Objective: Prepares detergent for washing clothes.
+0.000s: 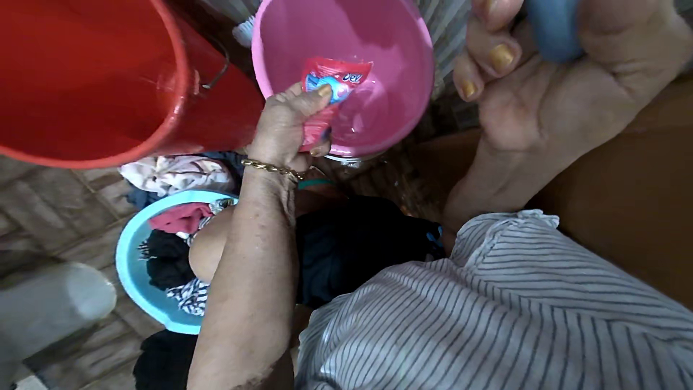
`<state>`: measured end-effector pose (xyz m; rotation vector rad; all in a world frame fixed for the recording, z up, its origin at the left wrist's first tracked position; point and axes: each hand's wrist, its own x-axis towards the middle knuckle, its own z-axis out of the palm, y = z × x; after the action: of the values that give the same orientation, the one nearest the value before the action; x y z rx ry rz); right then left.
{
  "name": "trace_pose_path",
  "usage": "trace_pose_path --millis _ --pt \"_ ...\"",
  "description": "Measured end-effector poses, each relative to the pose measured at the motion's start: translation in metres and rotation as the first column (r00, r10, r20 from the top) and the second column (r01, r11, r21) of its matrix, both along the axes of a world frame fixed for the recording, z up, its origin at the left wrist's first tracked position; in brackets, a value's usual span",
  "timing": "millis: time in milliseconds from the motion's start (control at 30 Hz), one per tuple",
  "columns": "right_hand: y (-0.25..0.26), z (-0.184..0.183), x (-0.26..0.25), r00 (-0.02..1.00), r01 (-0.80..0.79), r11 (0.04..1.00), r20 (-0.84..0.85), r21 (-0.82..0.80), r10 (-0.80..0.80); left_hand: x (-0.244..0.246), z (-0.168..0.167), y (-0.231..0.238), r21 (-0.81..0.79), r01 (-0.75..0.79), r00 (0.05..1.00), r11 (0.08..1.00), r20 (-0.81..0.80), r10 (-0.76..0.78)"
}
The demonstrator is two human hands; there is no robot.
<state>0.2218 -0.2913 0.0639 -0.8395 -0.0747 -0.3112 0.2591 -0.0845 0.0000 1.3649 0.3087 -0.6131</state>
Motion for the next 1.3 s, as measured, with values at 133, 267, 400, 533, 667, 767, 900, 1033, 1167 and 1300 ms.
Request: trace_pose_path --millis 133,267,400,533,667,767,900,1033,1167,1300 --pt "0.000 0.001 0.001 1.000 -0.004 1.000 -0.009 -0.006 0.004 -0.001 -0.006 0.001 0.230 0.015 0.983 0.973 0.174 -0.056" --pt "0.000 0.000 0.003 1.000 -0.025 0.999 -0.007 -0.025 0.025 0.000 -0.014 0.011 0.312 0.038 0.944 0.949 0.301 -0.137" --pt "0.002 -0.001 0.003 1.000 -0.031 0.999 -0.006 -0.022 0.031 0.002 -0.015 0.014 0.362 0.006 0.920 0.932 0.363 -0.147" --pt "0.002 -0.001 0.002 0.999 -0.048 0.999 -0.020 -0.010 0.048 0.004 -0.011 0.015 0.414 -0.026 0.903 0.910 0.400 -0.156" --pt "0.003 -0.003 0.002 0.998 -0.055 0.998 -0.012 -0.027 0.055 0.007 -0.011 0.017 0.457 -0.036 0.895 0.889 0.410 -0.174" --pt "0.003 -0.003 0.002 0.997 -0.071 0.997 -0.005 -0.021 0.071 0.008 -0.013 0.018 0.438 -0.054 0.892 0.897 0.425 -0.154" --pt "0.003 -0.004 0.002 0.996 -0.085 0.996 0.009 -0.022 0.086 0.009 -0.012 0.018 0.379 -0.053 0.898 0.924 0.422 -0.121" --pt "0.003 -0.004 0.001 0.997 -0.078 0.997 0.016 -0.012 0.078 0.008 -0.012 0.016 0.290 -0.071 0.917 0.954 0.396 -0.052" --pt "0.002 -0.003 0.001 0.998 -0.064 0.998 0.013 -0.007 0.064 0.006 -0.014 0.013 0.213 -0.078 0.930 0.974 0.369 -0.006" --pt "0.000 -0.004 0.001 0.997 -0.073 0.997 0.003 -0.032 0.074 0.002 -0.011 0.008 0.096 -0.073 0.963 0.993 0.266 0.046"
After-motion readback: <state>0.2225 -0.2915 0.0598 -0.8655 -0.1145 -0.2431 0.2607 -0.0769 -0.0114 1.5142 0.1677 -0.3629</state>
